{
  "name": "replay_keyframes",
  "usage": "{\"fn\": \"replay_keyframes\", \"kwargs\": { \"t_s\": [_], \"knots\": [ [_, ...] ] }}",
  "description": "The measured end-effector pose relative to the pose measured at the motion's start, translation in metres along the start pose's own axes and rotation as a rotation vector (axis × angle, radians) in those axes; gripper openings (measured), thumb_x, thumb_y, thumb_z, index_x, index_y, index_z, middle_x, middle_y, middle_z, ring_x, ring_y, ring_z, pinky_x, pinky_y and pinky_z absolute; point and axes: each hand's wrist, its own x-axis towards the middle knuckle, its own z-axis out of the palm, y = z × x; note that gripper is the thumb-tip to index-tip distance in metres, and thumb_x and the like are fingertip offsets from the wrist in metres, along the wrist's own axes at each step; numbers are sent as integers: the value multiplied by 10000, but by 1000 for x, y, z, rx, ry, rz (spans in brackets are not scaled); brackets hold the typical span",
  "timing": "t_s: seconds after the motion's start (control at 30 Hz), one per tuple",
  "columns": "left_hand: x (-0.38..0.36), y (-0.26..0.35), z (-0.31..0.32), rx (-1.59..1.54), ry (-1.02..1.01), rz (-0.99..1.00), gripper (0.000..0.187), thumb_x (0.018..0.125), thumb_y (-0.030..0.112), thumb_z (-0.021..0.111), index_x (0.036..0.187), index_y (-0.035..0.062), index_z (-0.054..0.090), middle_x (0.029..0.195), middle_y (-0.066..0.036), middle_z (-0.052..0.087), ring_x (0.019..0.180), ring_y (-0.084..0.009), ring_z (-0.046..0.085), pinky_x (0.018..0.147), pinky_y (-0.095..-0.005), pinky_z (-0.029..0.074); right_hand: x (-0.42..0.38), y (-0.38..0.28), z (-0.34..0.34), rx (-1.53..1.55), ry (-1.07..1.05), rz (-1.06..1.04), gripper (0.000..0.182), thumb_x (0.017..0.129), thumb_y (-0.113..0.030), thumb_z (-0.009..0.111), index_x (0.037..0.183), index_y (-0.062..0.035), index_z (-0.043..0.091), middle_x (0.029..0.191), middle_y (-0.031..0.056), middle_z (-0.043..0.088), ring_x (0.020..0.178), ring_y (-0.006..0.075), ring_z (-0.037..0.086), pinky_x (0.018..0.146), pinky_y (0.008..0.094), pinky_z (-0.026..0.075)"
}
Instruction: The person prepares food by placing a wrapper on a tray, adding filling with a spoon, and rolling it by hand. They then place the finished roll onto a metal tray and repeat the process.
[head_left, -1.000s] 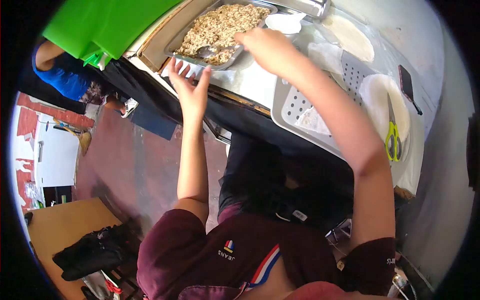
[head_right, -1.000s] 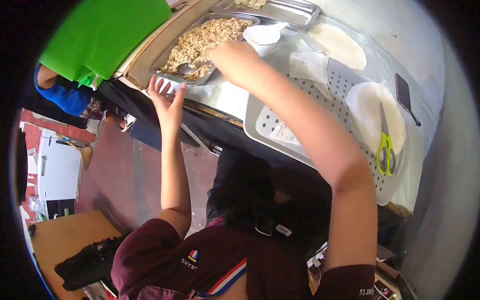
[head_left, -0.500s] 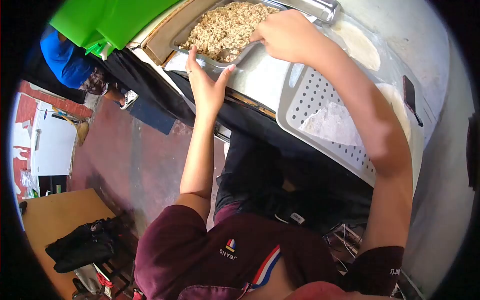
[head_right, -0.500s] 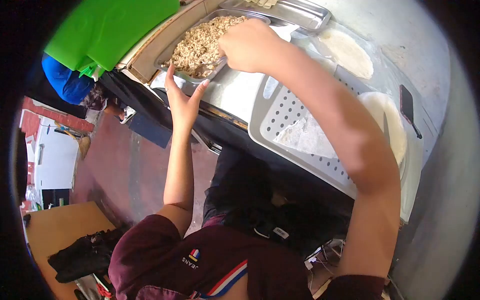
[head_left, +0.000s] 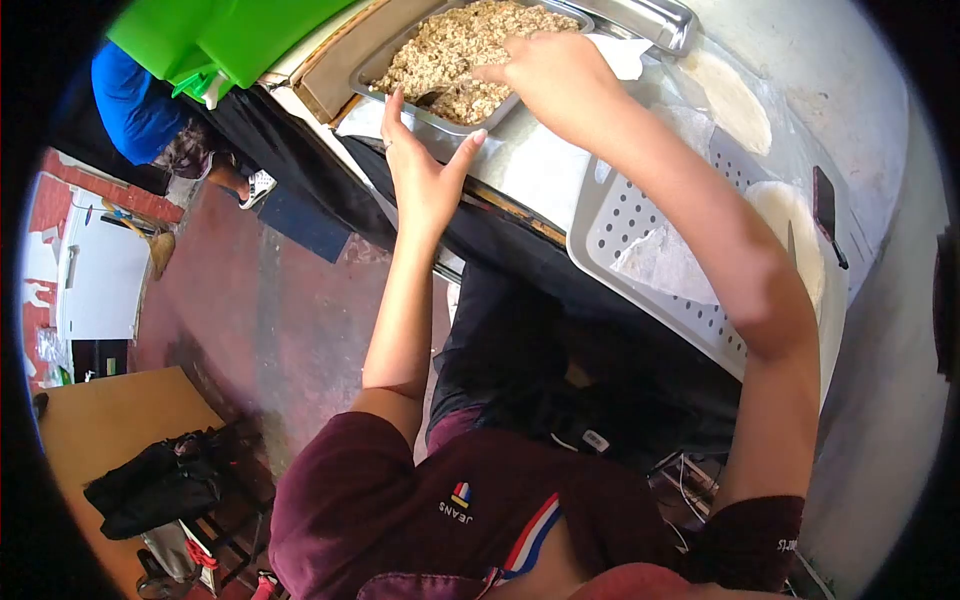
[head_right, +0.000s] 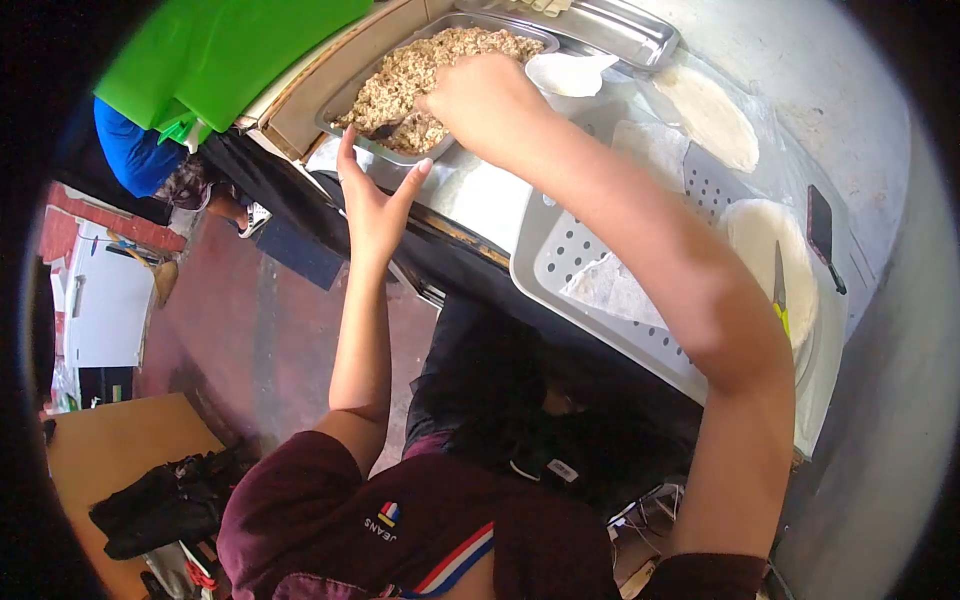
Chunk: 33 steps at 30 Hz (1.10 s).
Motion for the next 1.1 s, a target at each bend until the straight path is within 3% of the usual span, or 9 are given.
{"fn": "replay_keyframes", "kwargs": {
  "t_s": [0.1,0.23,0.43,0.53,0.63,0.83,0.93,1.03,1.1],
  "knots": [
    [1,0,-1,-2,-6,-2,1025,749,377,845,1455,-77,255,1463,-276,343,1384,-377,344,1148,-437,287,-7,22,13,-40,154,-128,386,829,-96,588,1153,-257,722,928,100,709,915,253,689,795,378,544],
    [1,-1,0,28,-2,17,977,725,323,858,1418,-77,296,1443,-333,343,1374,-444,346,1129,-473,310,-13,60,15,-115,97,-231,461,877,-58,526,1191,-349,696,1066,19,683,994,194,675,835,380,528],
    [-1,2,-2,122,12,38,798,751,351,841,1377,50,449,1442,-296,375,1346,-419,398,1119,-471,324,-20,74,12,157,-89,-56,380,879,-100,564,1152,-307,729,1028,76,719,967,236,679,798,385,539],
    [1,3,-5,86,-7,65,741,737,342,845,1340,86,498,1453,-273,373,1376,-442,340,1118,-495,319,-14,76,3,258,-232,52,323,878,-159,595,1134,-293,739,1015,71,730,962,244,678,793,387,541],
    [2,7,-7,153,-14,107,580,743,315,837,1212,55,617,1337,-187,536,1324,-410,424,1123,-491,326,-6,70,-18,320,-407,131,309,880,-190,601,1135,-300,738,1028,46,732,968,250,678,803,394,539],
    [5,8,-5,195,17,243,359,763,271,811,1025,41,726,1045,-109,707,1142,-323,599,1137,-471,329,3,66,-1,447,-425,121,278,870,-219,633,1125,-236,744,1038,68,733,933,255,688,824,369,523],
    [8,14,-12,238,-50,236,383,778,270,799,1082,48,726,1083,-119,718,1116,-275,634,1122,-445,360,2,64,13,556,-441,164,294,865,-191,611,1126,-193,744,1061,94,730,940,250,691,848,351,518],
    [11,14,-15,265,-110,211,436,766,293,812,1132,75,716,1078,-112,722,1156,-318,611,1099,-449,379,1,60,12,715,-513,193,322,838,-150,607,1131,-155,740,1048,129,729,949,247,693,874,344,508],
    [11,17,-17,340,-93,191,481,756,320,820,1168,102,705,1072,-103,726,1186,-342,588,1080,-455,387,5,58,19,657,-469,99,338,815,-131,608,1122,-146,747,980,127,736,857,217,675,804,330,512]
  ]
}}
